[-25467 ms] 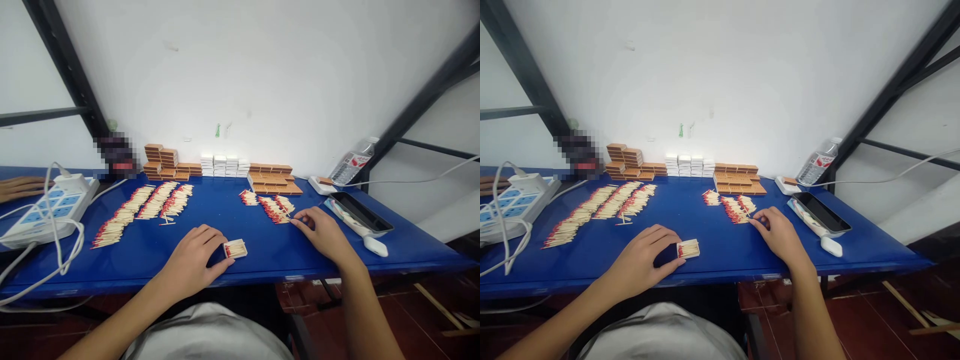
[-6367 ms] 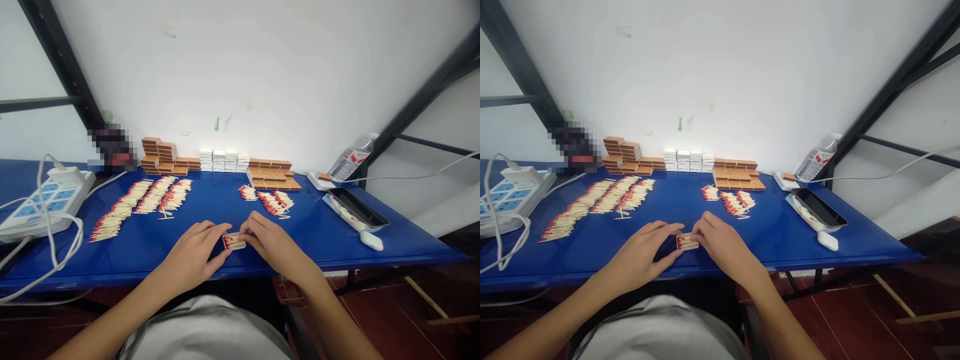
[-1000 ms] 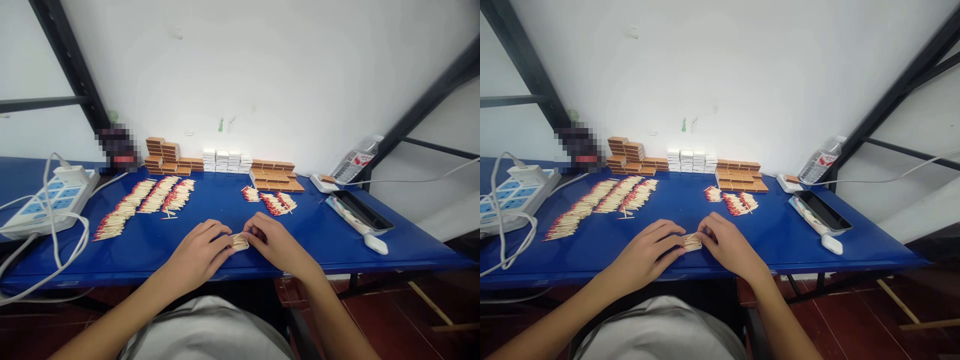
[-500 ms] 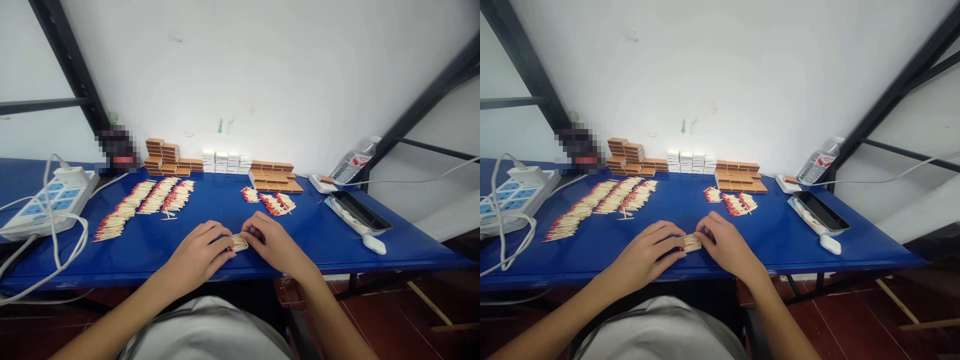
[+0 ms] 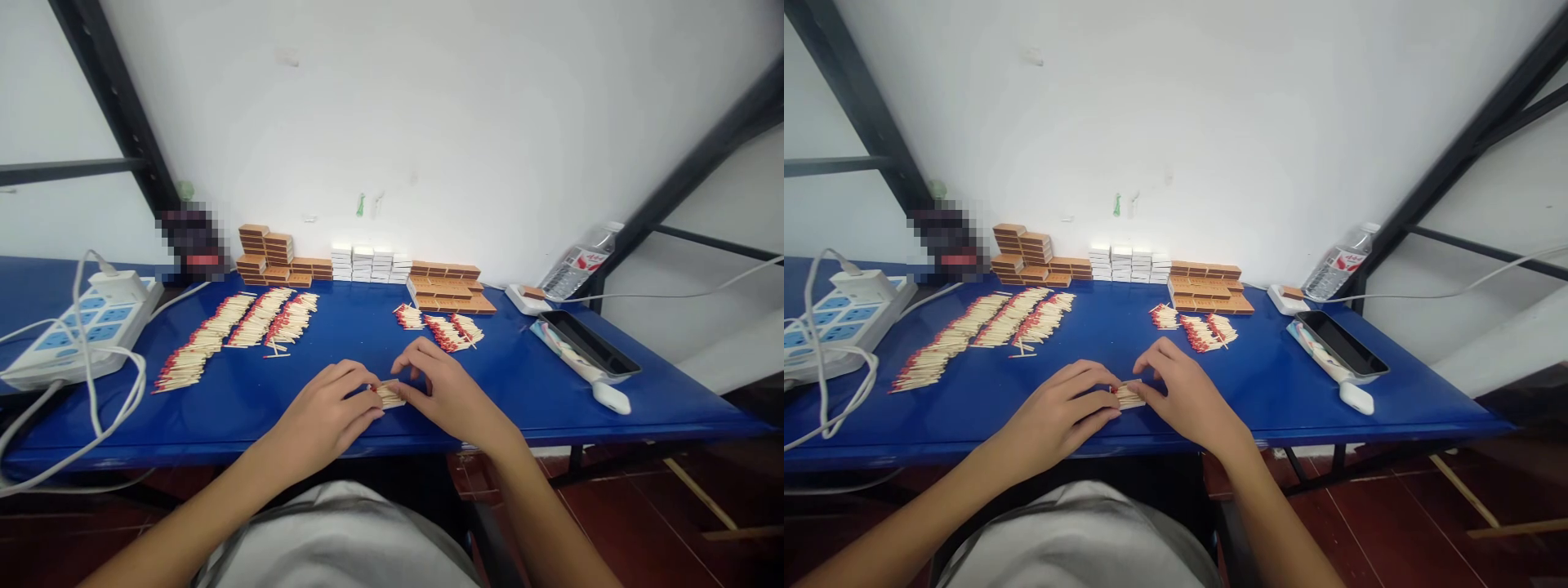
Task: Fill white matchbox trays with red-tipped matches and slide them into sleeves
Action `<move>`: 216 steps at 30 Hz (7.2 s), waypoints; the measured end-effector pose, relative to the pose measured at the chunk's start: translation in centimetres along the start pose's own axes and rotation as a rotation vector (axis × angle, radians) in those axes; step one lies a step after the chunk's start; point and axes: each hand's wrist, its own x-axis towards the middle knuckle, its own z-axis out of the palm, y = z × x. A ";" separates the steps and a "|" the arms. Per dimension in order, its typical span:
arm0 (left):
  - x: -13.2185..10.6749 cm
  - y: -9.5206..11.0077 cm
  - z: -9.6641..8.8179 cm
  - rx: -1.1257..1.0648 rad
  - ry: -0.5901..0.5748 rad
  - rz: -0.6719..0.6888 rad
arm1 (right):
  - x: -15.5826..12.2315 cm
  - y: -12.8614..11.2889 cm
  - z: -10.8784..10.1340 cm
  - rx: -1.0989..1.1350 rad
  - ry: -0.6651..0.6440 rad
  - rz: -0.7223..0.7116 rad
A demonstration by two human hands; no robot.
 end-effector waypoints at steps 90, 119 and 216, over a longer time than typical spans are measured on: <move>-1.7 -3.1 -2.6 0.297 0.164 -0.348 | 8.8 3.1 -2.6 -0.136 -0.347 -0.044; -1.7 -2.9 -2.6 0.173 0.243 -0.319 | 8.6 2.1 -1.9 0.295 -0.363 -0.167; -0.8 -0.2 -1.0 -0.387 0.247 -0.699 | 10.8 5.7 -5.1 0.629 0.022 0.131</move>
